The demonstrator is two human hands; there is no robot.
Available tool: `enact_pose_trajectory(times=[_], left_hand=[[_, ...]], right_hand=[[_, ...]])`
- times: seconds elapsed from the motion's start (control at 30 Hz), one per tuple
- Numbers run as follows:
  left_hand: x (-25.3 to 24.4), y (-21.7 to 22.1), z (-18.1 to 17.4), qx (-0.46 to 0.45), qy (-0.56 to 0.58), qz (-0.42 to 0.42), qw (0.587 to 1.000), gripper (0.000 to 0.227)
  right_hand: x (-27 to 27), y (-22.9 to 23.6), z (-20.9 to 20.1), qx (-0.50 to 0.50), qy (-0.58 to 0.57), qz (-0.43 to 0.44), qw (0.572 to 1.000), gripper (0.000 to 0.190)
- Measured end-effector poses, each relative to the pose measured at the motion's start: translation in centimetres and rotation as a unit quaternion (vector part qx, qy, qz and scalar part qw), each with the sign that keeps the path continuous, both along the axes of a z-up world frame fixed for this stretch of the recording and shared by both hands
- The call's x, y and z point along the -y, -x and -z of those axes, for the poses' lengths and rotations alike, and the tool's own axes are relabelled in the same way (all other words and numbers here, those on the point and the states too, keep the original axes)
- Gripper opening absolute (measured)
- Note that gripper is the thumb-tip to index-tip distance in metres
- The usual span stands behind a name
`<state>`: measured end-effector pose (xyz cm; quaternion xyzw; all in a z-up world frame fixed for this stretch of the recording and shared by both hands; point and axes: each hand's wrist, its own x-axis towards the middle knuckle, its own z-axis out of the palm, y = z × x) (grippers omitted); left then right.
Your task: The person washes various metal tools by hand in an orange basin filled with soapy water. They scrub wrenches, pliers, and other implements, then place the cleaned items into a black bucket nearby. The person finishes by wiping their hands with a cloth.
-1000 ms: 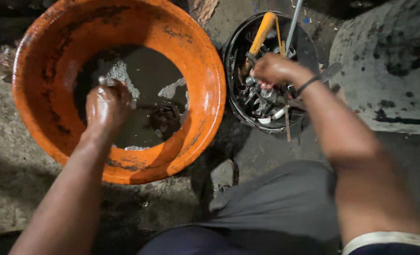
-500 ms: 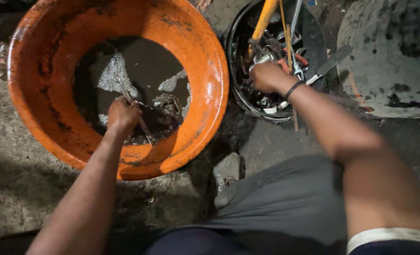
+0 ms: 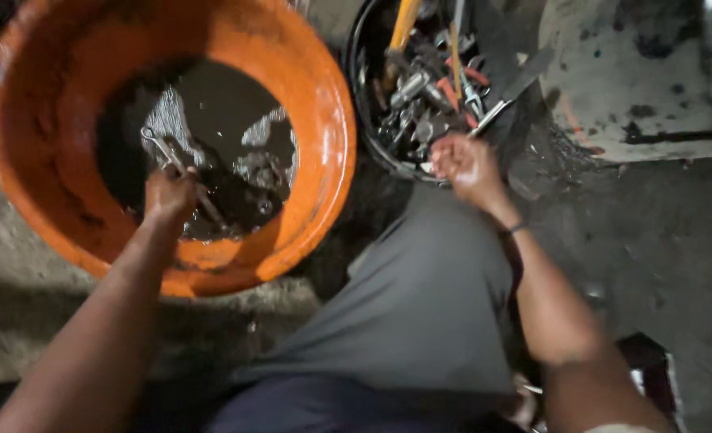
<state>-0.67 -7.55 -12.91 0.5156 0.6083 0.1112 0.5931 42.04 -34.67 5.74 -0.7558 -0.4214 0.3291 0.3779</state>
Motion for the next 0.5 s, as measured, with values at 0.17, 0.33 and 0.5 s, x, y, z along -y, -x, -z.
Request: enact_pose_trajectory(times=[0.17,0.33,0.5], left_hand=[[-3.6,-1.8,-2.7,0.059,-0.096,0.076,0.991,0.027],[-1.9,-2.2,-4.5,0.111,-0.007,0.051,0.992,0.028],[0.5,-0.3,-5.4,0.170,0.033,0.016,0.985,0.023]], right_hand=[[1.5,-0.3,1.5,0.180,-0.056,0.088,0.978,0.017],[0.4,-1.8,4.0,0.303,0.063,0.052,0.950,0.018],[-3.2,-8.2,12.9,0.420,0.342,-0.247,0.804,0.024]])
